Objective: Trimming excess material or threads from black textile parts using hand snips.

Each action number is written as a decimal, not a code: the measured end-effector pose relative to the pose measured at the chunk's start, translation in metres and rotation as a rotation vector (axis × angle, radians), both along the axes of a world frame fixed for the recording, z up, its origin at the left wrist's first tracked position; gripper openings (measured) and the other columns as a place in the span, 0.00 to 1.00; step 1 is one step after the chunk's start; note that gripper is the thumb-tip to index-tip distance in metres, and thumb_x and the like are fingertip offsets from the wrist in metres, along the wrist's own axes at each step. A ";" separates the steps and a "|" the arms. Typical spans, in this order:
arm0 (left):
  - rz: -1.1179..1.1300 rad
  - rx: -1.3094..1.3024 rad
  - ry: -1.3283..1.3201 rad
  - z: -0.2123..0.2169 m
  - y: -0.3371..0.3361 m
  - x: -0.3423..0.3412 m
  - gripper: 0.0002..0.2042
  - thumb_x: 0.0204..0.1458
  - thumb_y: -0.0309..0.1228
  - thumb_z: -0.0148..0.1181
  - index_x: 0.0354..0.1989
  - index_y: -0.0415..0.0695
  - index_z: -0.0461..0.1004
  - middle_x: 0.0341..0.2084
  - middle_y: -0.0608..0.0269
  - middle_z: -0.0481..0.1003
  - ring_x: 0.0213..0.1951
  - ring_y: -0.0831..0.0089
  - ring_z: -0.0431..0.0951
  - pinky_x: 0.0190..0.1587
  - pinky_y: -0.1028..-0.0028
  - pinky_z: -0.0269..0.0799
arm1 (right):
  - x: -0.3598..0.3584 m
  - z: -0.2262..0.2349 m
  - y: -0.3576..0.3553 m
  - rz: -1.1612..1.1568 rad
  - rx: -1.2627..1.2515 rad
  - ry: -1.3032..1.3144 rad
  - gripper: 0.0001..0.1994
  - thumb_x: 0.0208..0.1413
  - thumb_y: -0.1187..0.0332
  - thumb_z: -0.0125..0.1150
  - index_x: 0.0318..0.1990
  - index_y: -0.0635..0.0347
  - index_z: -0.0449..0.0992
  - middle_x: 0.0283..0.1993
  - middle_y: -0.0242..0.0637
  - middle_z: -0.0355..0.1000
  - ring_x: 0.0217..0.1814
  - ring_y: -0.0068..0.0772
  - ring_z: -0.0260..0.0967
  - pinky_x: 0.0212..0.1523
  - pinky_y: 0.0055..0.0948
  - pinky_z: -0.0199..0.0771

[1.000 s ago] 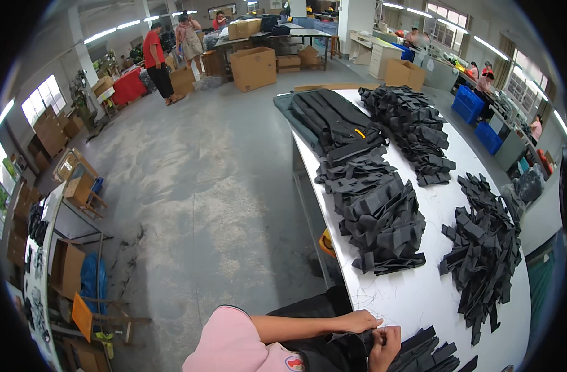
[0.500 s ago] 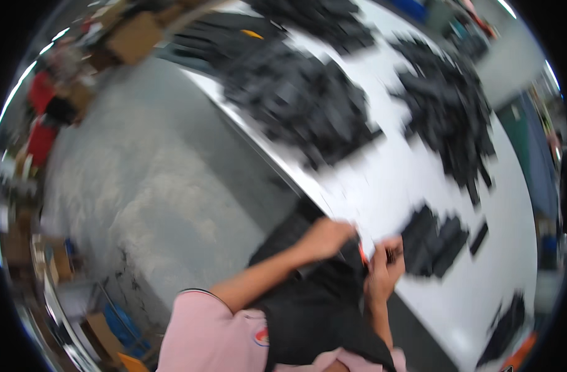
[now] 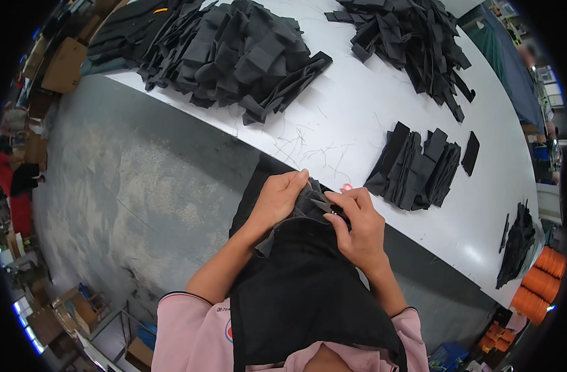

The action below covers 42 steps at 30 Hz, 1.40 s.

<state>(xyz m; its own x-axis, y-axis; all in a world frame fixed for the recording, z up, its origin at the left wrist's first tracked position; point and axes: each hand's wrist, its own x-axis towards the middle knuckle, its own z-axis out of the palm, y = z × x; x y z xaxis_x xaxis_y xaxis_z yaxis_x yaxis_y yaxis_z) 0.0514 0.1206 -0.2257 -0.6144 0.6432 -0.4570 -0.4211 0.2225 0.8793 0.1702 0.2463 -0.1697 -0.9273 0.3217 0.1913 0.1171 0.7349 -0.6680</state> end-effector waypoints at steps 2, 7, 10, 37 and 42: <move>-0.003 -0.007 0.000 0.002 0.002 0.000 0.21 0.60 0.42 0.47 0.24 0.35 0.70 0.15 0.73 0.66 0.22 0.85 0.60 0.26 0.79 0.60 | -0.003 0.000 -0.002 0.021 0.029 0.022 0.16 0.41 0.74 0.65 0.42 0.57 0.74 0.32 0.33 0.65 0.25 0.31 0.67 0.25 0.25 0.66; -0.044 -0.071 0.118 0.003 0.006 -0.001 0.21 0.59 0.42 0.47 0.26 0.33 0.70 0.14 0.63 0.67 0.21 0.80 0.62 0.27 0.74 0.62 | -0.006 -0.003 -0.004 0.003 0.221 0.061 0.16 0.39 0.75 0.65 0.40 0.58 0.74 0.29 0.34 0.65 0.23 0.31 0.66 0.24 0.26 0.65; -0.043 -0.110 0.186 0.002 0.007 -0.002 0.21 0.59 0.43 0.47 0.26 0.33 0.70 0.14 0.60 0.66 0.21 0.79 0.62 0.27 0.73 0.62 | -0.002 -0.007 -0.004 -0.042 0.220 0.054 0.16 0.39 0.75 0.65 0.41 0.58 0.74 0.28 0.34 0.65 0.22 0.31 0.65 0.23 0.26 0.65; -0.146 -0.100 0.047 -0.002 0.004 -0.006 0.19 0.60 0.41 0.48 0.24 0.39 0.74 0.16 0.77 0.67 0.20 0.88 0.60 0.24 0.83 0.58 | 0.002 -0.005 0.002 -0.016 -0.054 -0.033 0.12 0.42 0.73 0.64 0.38 0.57 0.74 0.29 0.34 0.64 0.23 0.34 0.66 0.23 0.28 0.65; -0.147 -0.064 -0.116 -0.005 0.001 -0.007 0.19 0.60 0.42 0.48 0.25 0.40 0.74 0.17 0.75 0.69 0.21 0.88 0.62 0.24 0.83 0.59 | 0.000 0.005 0.010 0.059 -0.016 -0.058 0.12 0.41 0.73 0.64 0.37 0.57 0.73 0.30 0.33 0.63 0.25 0.35 0.66 0.24 0.30 0.64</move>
<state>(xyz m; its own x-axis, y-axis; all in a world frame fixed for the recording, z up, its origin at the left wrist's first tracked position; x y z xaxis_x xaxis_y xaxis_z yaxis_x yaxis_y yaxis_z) 0.0441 0.1212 -0.2303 -0.4565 0.6897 -0.5621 -0.4775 0.3432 0.8089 0.1706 0.2563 -0.1645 -0.9541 0.2691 0.1317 0.1133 0.7309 -0.6731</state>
